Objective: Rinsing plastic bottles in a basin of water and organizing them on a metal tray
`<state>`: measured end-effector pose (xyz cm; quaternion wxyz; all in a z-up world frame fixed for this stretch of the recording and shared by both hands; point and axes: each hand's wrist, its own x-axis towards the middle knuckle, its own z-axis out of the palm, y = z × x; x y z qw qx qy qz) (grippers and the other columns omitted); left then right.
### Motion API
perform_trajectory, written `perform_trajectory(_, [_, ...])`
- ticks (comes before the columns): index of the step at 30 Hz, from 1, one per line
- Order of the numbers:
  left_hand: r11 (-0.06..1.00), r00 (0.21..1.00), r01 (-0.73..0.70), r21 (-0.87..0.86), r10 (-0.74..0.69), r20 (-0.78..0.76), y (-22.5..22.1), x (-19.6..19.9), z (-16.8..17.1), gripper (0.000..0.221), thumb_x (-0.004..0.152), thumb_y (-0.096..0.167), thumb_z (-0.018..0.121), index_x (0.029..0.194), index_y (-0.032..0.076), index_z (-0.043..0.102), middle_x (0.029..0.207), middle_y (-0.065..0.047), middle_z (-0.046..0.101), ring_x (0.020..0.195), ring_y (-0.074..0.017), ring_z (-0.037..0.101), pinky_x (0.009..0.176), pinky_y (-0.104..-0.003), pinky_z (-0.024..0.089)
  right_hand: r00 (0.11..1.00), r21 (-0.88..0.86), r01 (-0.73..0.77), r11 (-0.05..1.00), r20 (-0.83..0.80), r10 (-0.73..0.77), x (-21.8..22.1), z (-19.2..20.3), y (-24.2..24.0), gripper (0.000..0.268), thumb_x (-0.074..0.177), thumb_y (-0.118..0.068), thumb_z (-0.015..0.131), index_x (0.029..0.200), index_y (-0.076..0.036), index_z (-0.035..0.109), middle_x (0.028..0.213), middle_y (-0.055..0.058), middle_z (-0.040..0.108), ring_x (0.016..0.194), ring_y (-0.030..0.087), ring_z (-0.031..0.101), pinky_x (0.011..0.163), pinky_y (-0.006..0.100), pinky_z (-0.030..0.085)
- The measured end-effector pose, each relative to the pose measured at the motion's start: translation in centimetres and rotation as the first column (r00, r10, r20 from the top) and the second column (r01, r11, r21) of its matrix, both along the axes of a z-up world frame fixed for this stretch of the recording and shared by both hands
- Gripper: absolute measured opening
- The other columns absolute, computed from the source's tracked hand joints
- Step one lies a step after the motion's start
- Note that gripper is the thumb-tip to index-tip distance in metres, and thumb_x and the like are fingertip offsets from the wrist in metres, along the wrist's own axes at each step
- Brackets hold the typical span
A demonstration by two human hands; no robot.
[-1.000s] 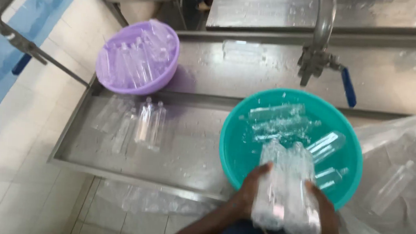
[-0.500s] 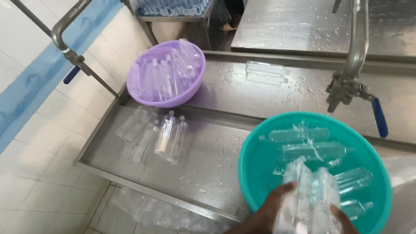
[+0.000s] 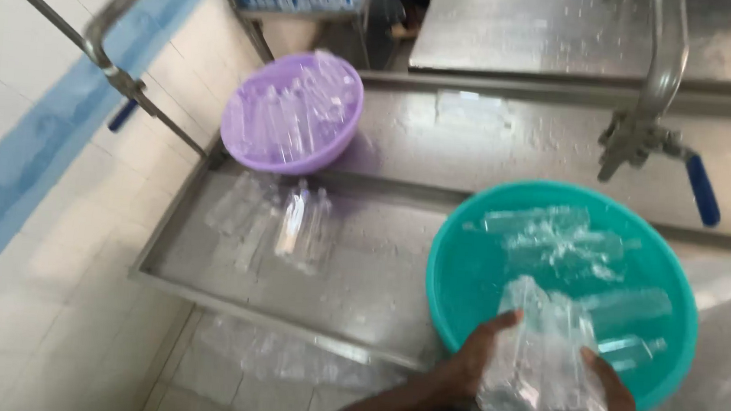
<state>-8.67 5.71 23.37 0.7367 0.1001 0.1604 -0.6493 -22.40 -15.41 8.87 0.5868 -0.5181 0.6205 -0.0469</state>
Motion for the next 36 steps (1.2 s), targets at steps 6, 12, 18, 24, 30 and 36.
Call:
perform_trajectory(6, [0.903, 0.975, 0.009, 0.43, -0.102, 0.195, -0.4, -0.3, -3.5, 0.061, 0.091, 0.06, 0.086, 0.125, 0.01, 0.078, 0.106, -0.012, 0.079, 0.088, -0.0316, 0.075, 0.077, -0.046, 0.061, 0.909, 0.201, 0.013, 0.979, 0.405, -0.095, -1.4, 13.9, 6.6, 0.035, 0.109, -0.042, 0.071, 0.13, -0.014, 0.073, 0.104, 0.008, 0.069, 0.09, 0.022, 0.061, 0.075, 0.043, 0.049])
perform_trajectory(12, [0.857, 0.783, -0.148, 0.493, -0.202, 0.588, 1.0, -0.1, -0.1, 0.11, 0.079, 0.077, 0.07, 0.168, 0.019, 0.043, 0.179, -0.001, 0.036, 0.167, -0.0251, 0.03, 0.114, -0.055, 0.045, 0.964, -0.078, -0.066, 0.995, 0.252, 0.083, -2.7, 14.8, 6.5, 0.049, 0.105, -0.036, 0.065, 0.145, -0.008, 0.069, 0.145, 0.006, 0.067, 0.137, 0.021, 0.06, 0.116, 0.04, 0.044])
perform_trajectory(18, [1.0, 0.992, 0.017, -0.001, -0.017, 0.128, 3.7, -0.4, -1.7, 0.077, 0.114, 0.06, 0.075, 0.161, 0.002, 0.057, 0.136, -0.027, 0.073, 0.115, -0.0443, 0.074, 0.093, -0.059, 0.06, 0.98, 0.362, -0.06, 0.93, 0.198, -0.014, 4.0, 34.9, 13.5, 0.07, 0.111, -0.046, 0.031, 0.17, -0.01, 0.042, 0.166, 0.027, 0.052, 0.156, 0.04, 0.049, 0.118, 0.067, 0.041])
perform_trajectory(24, [0.993, 0.979, -0.019, -0.121, 0.043, 0.198, 5.3, -0.2, -0.9, 0.073, 0.109, 0.048, 0.076, 0.154, -0.008, 0.06, 0.145, -0.031, 0.067, 0.132, -0.0435, 0.068, 0.109, -0.059, 0.055, 0.421, -0.793, -0.535, 0.291, 0.048, 0.906, -6.5, 16.6, 5.8, 0.11, 0.076, 0.006, 0.072, 0.173, -0.002, 0.019, 0.182, 0.02, 0.021, 0.17, 0.04, 0.019, 0.13, 0.054, 0.03])
perform_trajectory(30, [0.964, 0.99, -0.112, -0.242, 0.128, 0.051, 5.8, -0.5, -1.2, 0.07, 0.112, 0.043, 0.078, 0.155, -0.007, 0.057, 0.158, -0.03, 0.059, 0.152, -0.0432, 0.054, 0.126, -0.064, 0.041, 0.922, 0.408, -0.204, 0.89, 0.385, 0.034, 0.0, 22.4, 7.5, 0.081, 0.108, -0.054, 0.023, 0.175, -0.009, 0.034, 0.16, 0.035, 0.049, 0.134, 0.053, 0.047, 0.109, 0.072, 0.035])
perform_trajectory(36, [0.985, 0.989, -0.139, -0.103, 0.143, 0.037, 5.1, -0.9, -1.1, 0.06, 0.112, 0.045, 0.077, 0.152, 0.004, 0.061, 0.144, -0.02, 0.072, 0.117, -0.0357, 0.076, 0.091, -0.056, 0.064, 0.827, 0.411, -0.306, 0.859, 0.562, 0.025, -0.2, 21.2, 8.0, 0.097, 0.101, -0.076, 0.042, 0.17, -0.008, 0.047, 0.151, 0.021, 0.062, 0.116, 0.033, 0.059, 0.092, 0.048, 0.046])
